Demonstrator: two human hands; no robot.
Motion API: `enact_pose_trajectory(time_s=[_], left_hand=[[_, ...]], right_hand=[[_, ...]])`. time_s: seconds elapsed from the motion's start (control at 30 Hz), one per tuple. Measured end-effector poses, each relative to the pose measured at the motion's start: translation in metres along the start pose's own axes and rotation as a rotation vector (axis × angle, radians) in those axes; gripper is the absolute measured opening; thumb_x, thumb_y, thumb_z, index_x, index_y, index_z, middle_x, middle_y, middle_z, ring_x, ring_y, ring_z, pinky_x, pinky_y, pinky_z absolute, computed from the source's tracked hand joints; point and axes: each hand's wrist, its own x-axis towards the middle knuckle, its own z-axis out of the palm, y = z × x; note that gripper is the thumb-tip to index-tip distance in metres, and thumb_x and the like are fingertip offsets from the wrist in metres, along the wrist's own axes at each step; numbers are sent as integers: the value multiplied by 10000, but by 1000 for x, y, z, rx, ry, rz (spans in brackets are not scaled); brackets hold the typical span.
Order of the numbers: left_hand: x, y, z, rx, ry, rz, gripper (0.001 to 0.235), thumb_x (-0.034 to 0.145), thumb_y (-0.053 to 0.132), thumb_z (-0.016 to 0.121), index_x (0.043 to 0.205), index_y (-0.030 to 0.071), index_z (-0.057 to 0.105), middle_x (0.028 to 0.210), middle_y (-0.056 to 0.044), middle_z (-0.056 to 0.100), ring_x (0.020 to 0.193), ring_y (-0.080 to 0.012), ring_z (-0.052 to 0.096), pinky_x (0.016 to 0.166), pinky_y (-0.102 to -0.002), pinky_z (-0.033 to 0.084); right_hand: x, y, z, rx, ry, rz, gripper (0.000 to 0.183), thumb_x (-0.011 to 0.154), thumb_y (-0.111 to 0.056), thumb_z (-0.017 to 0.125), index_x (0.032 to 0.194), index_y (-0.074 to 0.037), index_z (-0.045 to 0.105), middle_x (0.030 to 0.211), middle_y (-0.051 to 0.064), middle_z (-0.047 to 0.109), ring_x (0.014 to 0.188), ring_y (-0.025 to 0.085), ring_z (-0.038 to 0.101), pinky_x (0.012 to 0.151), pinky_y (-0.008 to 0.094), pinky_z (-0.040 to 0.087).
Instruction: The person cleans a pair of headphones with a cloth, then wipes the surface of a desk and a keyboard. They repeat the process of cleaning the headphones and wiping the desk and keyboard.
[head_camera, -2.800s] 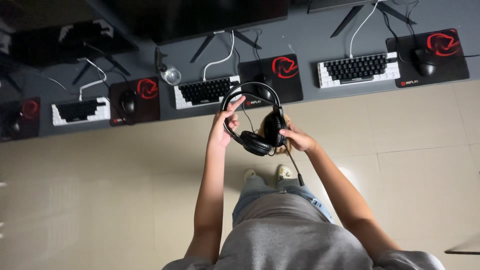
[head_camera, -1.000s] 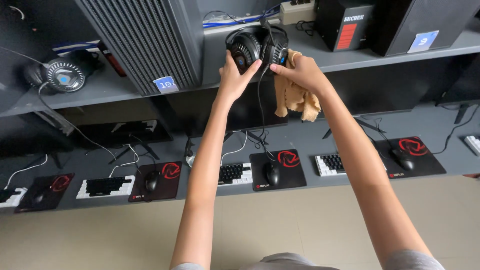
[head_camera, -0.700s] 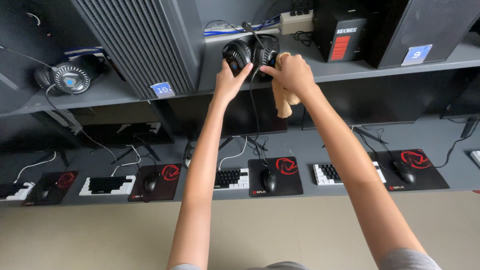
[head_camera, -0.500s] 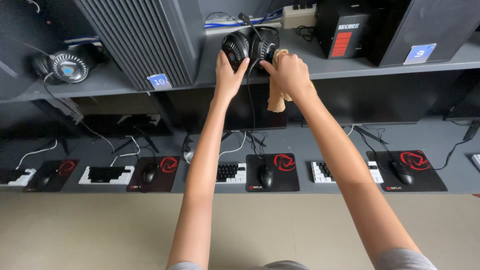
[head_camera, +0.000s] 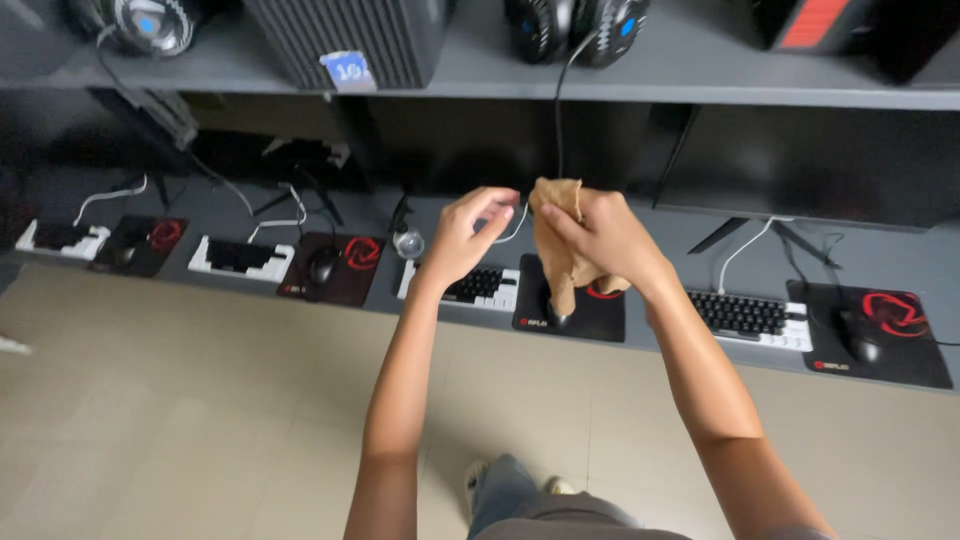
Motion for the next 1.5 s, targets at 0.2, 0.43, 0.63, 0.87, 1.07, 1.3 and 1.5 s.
enact_pose_trajectory(time_s=[0.2,0.43,0.63,0.87,1.07,1.3,1.5], left_hand=[[-72,-28,-12,-218,-197,18,637,944,111,743,1463,-62,415,1348,-184,588,1224,-249,581,1011,-372,454],[-197,-171,-14,-471,10,-588,383,1016,214,661,1342,29,585,1131,-15,695,1022,-77,645,874,-273,554],[-249,-224,-80,-292,60,-739,246,1074,199,718,1071,-30,628,930,-13,547,858,-78,488,726,-267,464],[-244,-261,-144,-516,198,-929,215,969,226,682,1090,49,660,924,38,659,818,-49,590,707,-236,503],[-243,-308,-158,-632,408,-985,265,1023,306,653,1121,60,641,974,16,610,865,-64,572,749,-242,500],[-256,-382,-137,-662,372,-960,298,997,309,669,1159,65,615,984,-3,629,909,-75,588,813,-248,500],[-215,-363,-153,-678,343,-1038,300,997,334,636,1141,70,630,990,-1,641,904,-80,598,792,-271,516]], right_hand=[[-5,60,104,71,-445,64,397,1042,-378,582,971,-6,702,716,154,678,598,266,636,621,357,532],[17,101,222,318,-727,277,465,1022,-470,547,1009,-51,750,728,50,730,643,115,661,623,300,553],[54,142,332,585,-767,472,395,974,-419,635,1162,-89,743,881,5,752,769,78,638,692,269,543],[84,215,459,543,-416,274,269,1018,-143,658,1251,-14,619,1020,53,742,892,115,693,778,286,564],[105,327,563,142,-32,443,847,839,-156,855,1504,-24,346,1400,198,586,1212,325,638,999,378,561],[145,323,569,-178,155,266,1461,565,-180,1023,1589,-35,-8,1599,337,143,1382,538,356,1021,594,410],[170,315,589,-212,97,625,1051,786,-310,934,1570,-118,260,1537,136,402,1301,440,479,995,586,456]])
